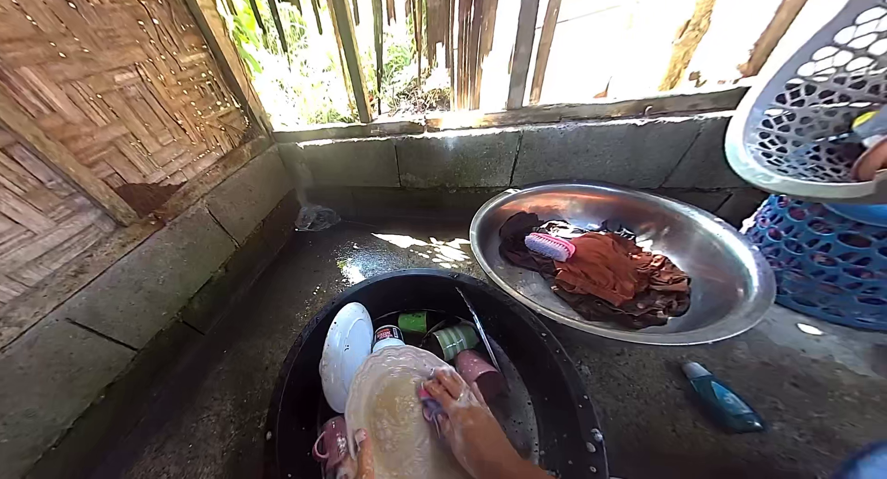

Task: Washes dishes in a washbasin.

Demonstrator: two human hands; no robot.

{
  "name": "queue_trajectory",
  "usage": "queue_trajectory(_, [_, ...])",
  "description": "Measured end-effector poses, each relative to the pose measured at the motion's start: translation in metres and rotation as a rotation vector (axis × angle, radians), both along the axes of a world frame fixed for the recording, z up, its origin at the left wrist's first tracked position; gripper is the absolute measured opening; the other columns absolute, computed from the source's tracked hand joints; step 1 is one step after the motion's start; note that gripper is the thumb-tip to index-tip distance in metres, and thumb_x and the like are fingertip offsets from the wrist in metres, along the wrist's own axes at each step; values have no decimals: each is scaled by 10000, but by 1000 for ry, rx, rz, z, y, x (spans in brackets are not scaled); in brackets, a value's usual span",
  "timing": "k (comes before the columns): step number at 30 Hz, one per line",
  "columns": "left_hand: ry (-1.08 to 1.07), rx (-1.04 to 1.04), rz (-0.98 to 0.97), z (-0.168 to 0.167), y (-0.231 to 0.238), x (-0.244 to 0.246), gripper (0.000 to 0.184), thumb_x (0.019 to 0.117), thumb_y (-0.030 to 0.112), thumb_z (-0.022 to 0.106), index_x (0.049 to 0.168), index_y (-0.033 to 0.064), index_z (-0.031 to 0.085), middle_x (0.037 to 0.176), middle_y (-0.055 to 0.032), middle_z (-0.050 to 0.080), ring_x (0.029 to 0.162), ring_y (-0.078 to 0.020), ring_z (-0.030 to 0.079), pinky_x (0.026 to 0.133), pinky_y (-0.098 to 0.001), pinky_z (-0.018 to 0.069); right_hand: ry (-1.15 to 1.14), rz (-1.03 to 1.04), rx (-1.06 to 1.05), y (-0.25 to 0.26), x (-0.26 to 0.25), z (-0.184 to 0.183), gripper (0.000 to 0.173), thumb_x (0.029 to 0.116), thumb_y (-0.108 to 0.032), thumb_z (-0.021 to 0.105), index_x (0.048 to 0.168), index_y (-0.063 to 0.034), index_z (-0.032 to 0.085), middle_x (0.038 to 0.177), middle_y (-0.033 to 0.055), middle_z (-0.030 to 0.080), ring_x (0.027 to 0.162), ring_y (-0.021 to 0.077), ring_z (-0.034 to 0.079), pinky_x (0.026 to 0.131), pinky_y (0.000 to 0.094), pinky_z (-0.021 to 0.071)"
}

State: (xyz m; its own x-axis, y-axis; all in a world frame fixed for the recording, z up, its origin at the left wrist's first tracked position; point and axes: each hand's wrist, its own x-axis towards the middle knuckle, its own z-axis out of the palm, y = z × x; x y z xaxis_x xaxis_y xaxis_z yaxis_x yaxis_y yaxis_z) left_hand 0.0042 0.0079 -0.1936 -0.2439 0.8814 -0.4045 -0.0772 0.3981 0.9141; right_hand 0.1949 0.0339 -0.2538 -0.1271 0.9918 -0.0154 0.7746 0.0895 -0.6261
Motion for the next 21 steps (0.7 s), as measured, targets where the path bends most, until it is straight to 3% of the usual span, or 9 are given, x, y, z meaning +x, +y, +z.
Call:
queue_trajectory(1, [7, -5, -49, 1, -4, 7, 459, 1112, 236, 378, 1399, -116, 449, 1291, -258, 580, 1152, -206, 623, 1003, -376, 523, 7, -16, -27, 6, -4, 6, 502, 1015, -196, 475, 1515, -177, 520, 1626, 127, 390, 1538, 334, 287, 1235, 597, 195])
queue_trajectory(3, [-20, -10, -132, 5, -8, 17, 456, 1112, 210, 358, 1412, -121, 445, 1327, -251, 572, 1196, -187, 601, 1047, -354, 493, 133, 50, 17, 0, -27, 17, 479, 1038, -237, 457, 1500, -138, 536, 1589, 160, 436, 1505, 333, 357, 1228, 555, 267])
queue_trajectory(5, [-46, -17, -96, 2, -5, 15, 429, 1117, 216, 338, 1343, -117, 487, 1176, -190, 629, 1065, -149, 635, 966, -339, 527, 327, 191, 69, -24, -52, 25, 522, 1040, -363, 464, 1438, -46, 582, 1516, 199, 516, 1438, 346, 460, 1177, 543, 361])
queue_trajectory(7, [-18, -48, -5, -6, 5, -1, 449, 1124, 259, 324, 1304, -117, 491, 1038, -169, 636, 916, -147, 654, 851, -351, 563, 437, 336, 29, -43, -57, 22, 606, 971, -455, 633, 1388, -17, 611, 1452, 217, 567, 1385, 358, 514, 1145, 541, 409])
queue_trajectory(9, [-59, -86, 69, -14, 14, -19, 493, 1131, 311, 303, 1356, -95, 468, 1129, -203, 632, 985, -183, 665, 883, -382, 571, 329, 430, 3, -49, -40, 16, 524, 894, -332, 763, 1342, -85, 656, 1399, 179, 616, 1319, 354, 573, 1077, 555, 477])
queue_trajectory(12, [-183, -178, 49, -18, 23, -26, 665, 1103, 522, 200, 1467, 9, 414, 1280, -223, 610, 1074, -281, 663, 868, -474, 574, 190, 414, -13, -37, -13, 34, 339, 864, -54, 724, 1202, -83, 721, 1179, 180, 715, 1085, 386, 688, 912, 593, 547])
queue_trajectory(14, [-240, -242, -63, -28, 29, -26, 803, 1047, 645, 83, 1545, 60, 317, 1410, -239, 532, 1175, -365, 609, 890, -553, 534, 323, 306, -47, -23, -4, 61, 295, 910, -85, 704, 1202, -41, 702, 1102, 175, 732, 1020, 324, 713, 907, 531, 561])
queue_trajectory(17, [-157, -346, -201, -59, 27, -31, 781, 1063, 616, 188, 1568, 27, 282, 1530, -278, 409, 1328, -450, 485, 1002, -643, 433, 712, -8, -119, 0, 7, 89, 437, 877, -146, 761, 1253, 41, 641, 1165, 133, 697, 1088, 143, 649, 995, 308, 514])
queue_trajectory(21, [-286, -303, -127, -69, 22, -19, 721, 1082, 582, 187, 1517, 40, 379, 1403, -209, 563, 1243, -318, 586, 990, -520, 507, 993, -487, -163, 22, 23, 86, 424, 955, -194, 711, 1282, 39, 573, 1140, 111, 668, 1038, 106, 642, 929, 270, 532])
